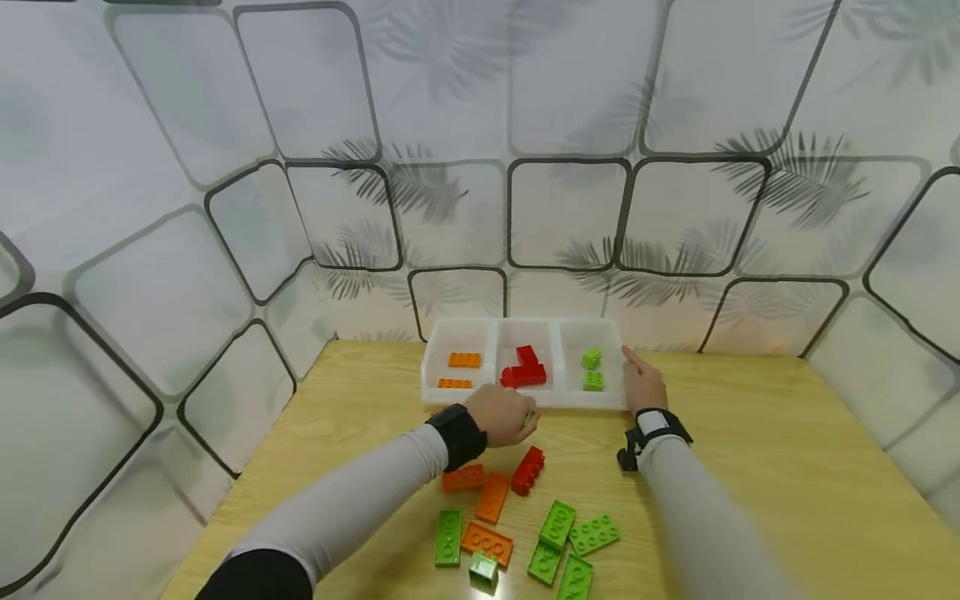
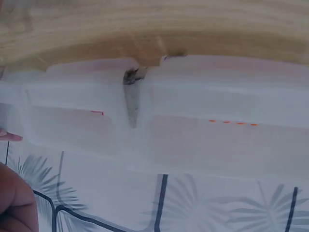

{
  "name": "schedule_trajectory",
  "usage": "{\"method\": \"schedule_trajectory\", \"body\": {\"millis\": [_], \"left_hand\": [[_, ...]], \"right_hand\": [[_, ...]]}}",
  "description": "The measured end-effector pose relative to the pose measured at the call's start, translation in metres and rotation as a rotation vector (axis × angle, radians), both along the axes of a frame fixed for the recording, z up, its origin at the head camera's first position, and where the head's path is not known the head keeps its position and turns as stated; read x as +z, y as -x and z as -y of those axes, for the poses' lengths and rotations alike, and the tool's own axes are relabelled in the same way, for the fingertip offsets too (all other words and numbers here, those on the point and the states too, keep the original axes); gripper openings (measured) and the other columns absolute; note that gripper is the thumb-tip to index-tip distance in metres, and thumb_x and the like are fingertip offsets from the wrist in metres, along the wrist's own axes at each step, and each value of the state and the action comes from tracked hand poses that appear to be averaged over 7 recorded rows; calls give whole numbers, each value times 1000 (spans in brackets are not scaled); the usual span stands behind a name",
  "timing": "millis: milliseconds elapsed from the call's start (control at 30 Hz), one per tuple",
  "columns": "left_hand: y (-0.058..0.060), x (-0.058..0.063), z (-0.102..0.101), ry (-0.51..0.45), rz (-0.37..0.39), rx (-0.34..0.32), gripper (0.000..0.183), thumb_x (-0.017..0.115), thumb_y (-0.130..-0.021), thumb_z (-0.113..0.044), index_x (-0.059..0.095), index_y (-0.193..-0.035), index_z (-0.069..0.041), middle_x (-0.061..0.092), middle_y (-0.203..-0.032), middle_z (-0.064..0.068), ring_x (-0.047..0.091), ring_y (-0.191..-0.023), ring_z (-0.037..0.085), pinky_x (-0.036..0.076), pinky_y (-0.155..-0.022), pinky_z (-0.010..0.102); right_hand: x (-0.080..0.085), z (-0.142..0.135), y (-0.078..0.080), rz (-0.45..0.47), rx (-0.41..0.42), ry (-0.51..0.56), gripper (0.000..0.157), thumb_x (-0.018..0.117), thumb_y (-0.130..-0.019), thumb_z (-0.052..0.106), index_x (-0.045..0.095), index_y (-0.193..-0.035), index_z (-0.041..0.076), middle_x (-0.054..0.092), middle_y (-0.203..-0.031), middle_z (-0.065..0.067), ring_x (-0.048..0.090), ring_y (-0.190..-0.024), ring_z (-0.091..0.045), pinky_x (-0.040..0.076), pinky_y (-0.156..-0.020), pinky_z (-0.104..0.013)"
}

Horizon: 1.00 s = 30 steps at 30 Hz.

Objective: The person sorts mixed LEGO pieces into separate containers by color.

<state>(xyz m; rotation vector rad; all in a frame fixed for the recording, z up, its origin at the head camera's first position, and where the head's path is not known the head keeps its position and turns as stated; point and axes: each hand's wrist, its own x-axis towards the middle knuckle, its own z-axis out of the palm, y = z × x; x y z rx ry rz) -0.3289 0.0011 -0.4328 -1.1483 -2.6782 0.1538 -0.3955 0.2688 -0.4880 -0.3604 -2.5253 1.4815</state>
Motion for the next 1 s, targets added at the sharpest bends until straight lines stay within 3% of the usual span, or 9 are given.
{"method": "schedule_trajectory", "body": {"millis": [67, 267, 367, 433, 667, 733, 800, 967, 1000], "left_hand": [[10, 2, -14, -13, -55, -9, 31, 51, -99, -35, 60, -74, -19, 33, -51, -8, 38, -42, 8, 29, -41, 22], [35, 3, -49, -71, -249, -77, 29, 52, -98, -34, 59, -74, -19, 43, -54, -8, 46, -45, 7, 34, -41, 22], [45, -2, -64, -81, -334, -135, 23, 56, -95, -31, 61, -77, -18, 51, -59, -7, 52, -51, 9, 39, -47, 22], [51, -7, -74, -71, -367, -153, 19, 58, -93, -31, 61, -80, -18, 55, -63, -6, 53, -56, 12, 41, -52, 24], [68, -26, -101, 34, -428, -115, 21, 57, -88, -40, 64, -85, -20, 61, -79, -3, 56, -75, 19, 44, -65, 32], [71, -30, -108, 50, -442, -109, 21, 59, -89, -40, 64, -86, -20, 62, -83, -2, 56, -78, 19, 45, -67, 32], [74, -32, -113, 67, -457, -104, 21, 59, -90, -41, 64, -89, -20, 63, -88, -1, 56, -81, 19, 47, -69, 31], [82, -36, -124, 85, -388, -63, 25, 58, -93, -41, 63, -103, -19, 62, -101, 0, 56, -93, 19, 49, -78, 32], [83, -36, -126, 83, -364, -51, 26, 58, -93, -41, 63, -105, -19, 62, -103, 0, 56, -96, 19, 49, -79, 32]], "right_hand": [[1, 0, 2, 5, -2, -3, 47, 29, -105, 35, 42, -148, 24, 38, -151, -8, 52, -117, -33, 39, -83, -42], [-1, 0, 5, 12, -6, -35, 46, 31, -104, 36, 45, -146, 27, 44, -148, -9, 55, -83, -33, 39, -65, -34], [-2, 2, 3, 10, 6, -30, 46, 32, -103, 35, 46, -146, 26, 51, -141, -15, 45, -63, -28, 36, -56, -32], [-2, 4, 1, 3, 11, -47, 46, 33, -102, 35, 47, -145, 25, 53, -138, -17, 47, -65, -20, 36, -57, -30], [-6, 7, -3, -10, 33, -34, 47, 33, -102, 35, 48, -145, 24, 60, -124, -25, 30, -51, -17, 32, -53, -31], [-6, 6, -4, -21, 32, -33, 47, 33, -102, 34, 49, -144, 23, 58, -129, -22, 31, -51, -17, 32, -54, -31], [-5, 4, -4, -24, 22, -28, 47, 33, -101, 34, 50, -144, 23, 62, -118, -24, 31, -52, -18, 32, -54, -32], [-5, -3, -1, -47, -6, -6, 46, 35, -101, 33, 52, -142, 21, 61, -94, -25, 30, -51, -17, 32, -54, -32], [-6, -5, -1, -56, -10, -9, 46, 35, -101, 33, 53, -142, 21, 63, -99, -24, 30, -51, -17, 32, -54, -32]]}}
